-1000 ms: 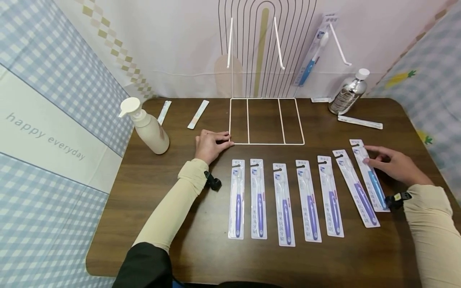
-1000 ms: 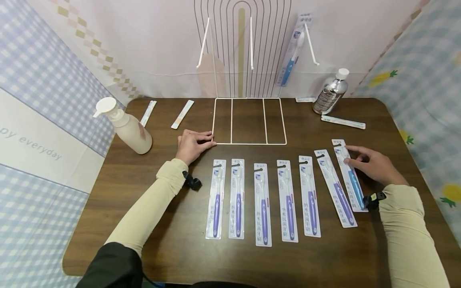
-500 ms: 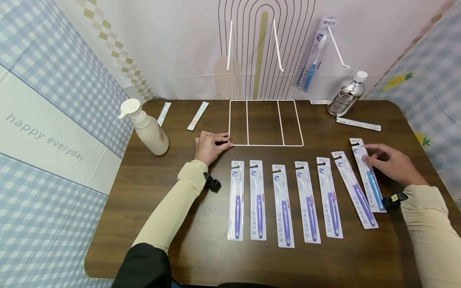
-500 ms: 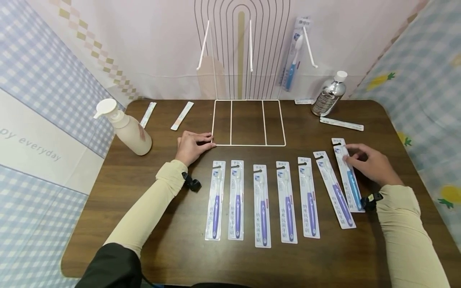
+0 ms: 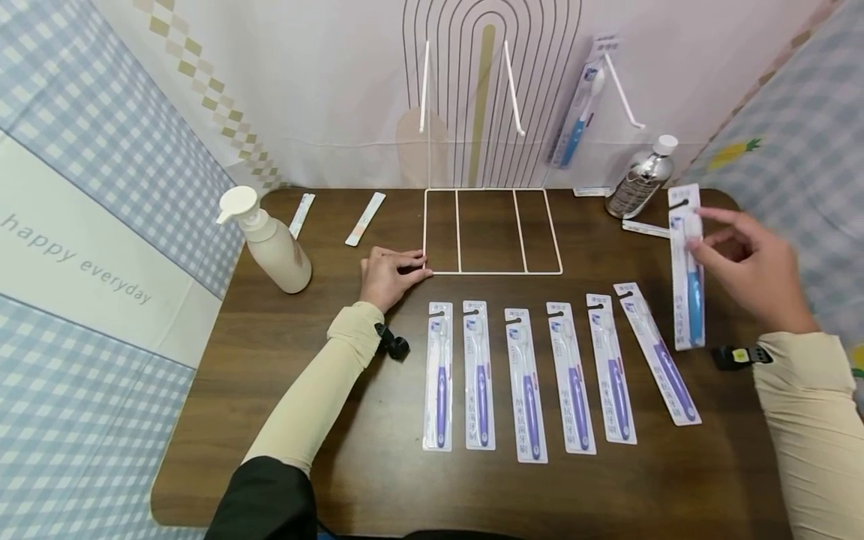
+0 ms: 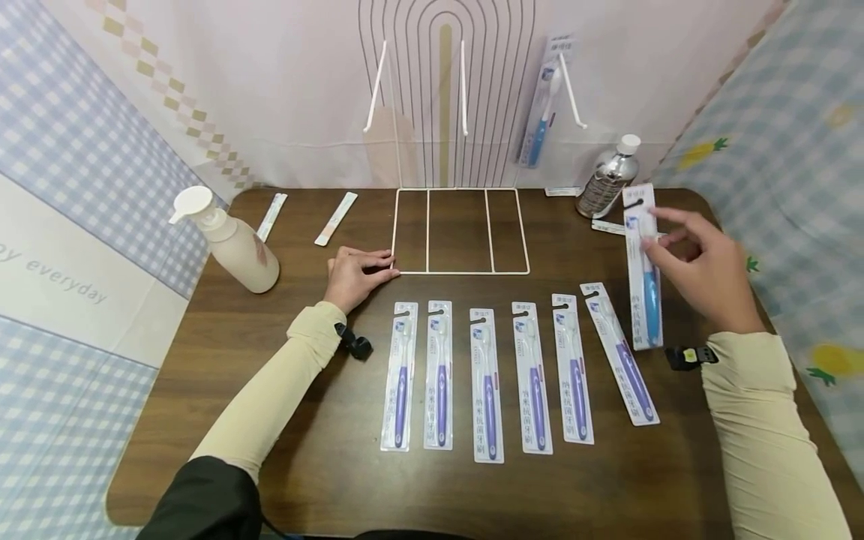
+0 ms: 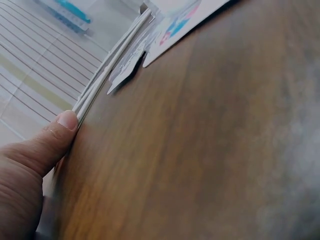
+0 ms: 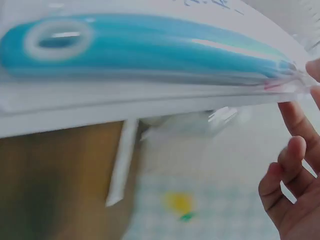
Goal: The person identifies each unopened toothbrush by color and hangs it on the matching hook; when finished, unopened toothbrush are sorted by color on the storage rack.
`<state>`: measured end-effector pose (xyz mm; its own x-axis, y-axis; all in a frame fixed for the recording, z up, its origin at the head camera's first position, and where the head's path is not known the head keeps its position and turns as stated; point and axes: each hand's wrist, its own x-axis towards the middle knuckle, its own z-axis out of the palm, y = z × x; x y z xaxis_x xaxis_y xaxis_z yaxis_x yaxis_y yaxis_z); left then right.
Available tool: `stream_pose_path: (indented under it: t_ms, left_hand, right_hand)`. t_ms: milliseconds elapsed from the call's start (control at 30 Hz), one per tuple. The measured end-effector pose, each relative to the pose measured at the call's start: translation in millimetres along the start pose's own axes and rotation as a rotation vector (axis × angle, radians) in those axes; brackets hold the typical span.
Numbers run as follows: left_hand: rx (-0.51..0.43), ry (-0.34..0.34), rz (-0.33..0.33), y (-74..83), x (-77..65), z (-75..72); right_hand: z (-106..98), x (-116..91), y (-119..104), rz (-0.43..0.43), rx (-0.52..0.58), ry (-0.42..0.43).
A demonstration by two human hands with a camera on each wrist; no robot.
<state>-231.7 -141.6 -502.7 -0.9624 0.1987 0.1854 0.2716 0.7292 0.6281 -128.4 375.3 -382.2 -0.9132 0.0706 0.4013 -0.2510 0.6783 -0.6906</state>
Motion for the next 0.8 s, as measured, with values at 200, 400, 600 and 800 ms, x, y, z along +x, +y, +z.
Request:
stream_pose_path:
  t_ms: [200, 400, 600, 800]
  left_hand:
    - [-0.001, -0.002, -0.001, -0.8, -0.4, -1.3]
    - [0.010, -0.004, 0.000, -1.2, -0.6, -2.2]
    - [0.006, -0.009, 0.000, -2.4, -0.2, -3.7]
    - [0.012, -0.003, 0.016, -2.6, -0.9, -2.3]
  right_hand:
    - [9.7, 17.4, -80.2, -0.157, 0.077, 0.107]
    - [22.7, 36.6, -107.8, -0.222, 0.094, 0.188]
    - [36.8, 48.1, -117.2, -0.230, 0.088, 0.240]
    - [48.7, 46.2, -134.1, -0.239, 0.099, 0.240]
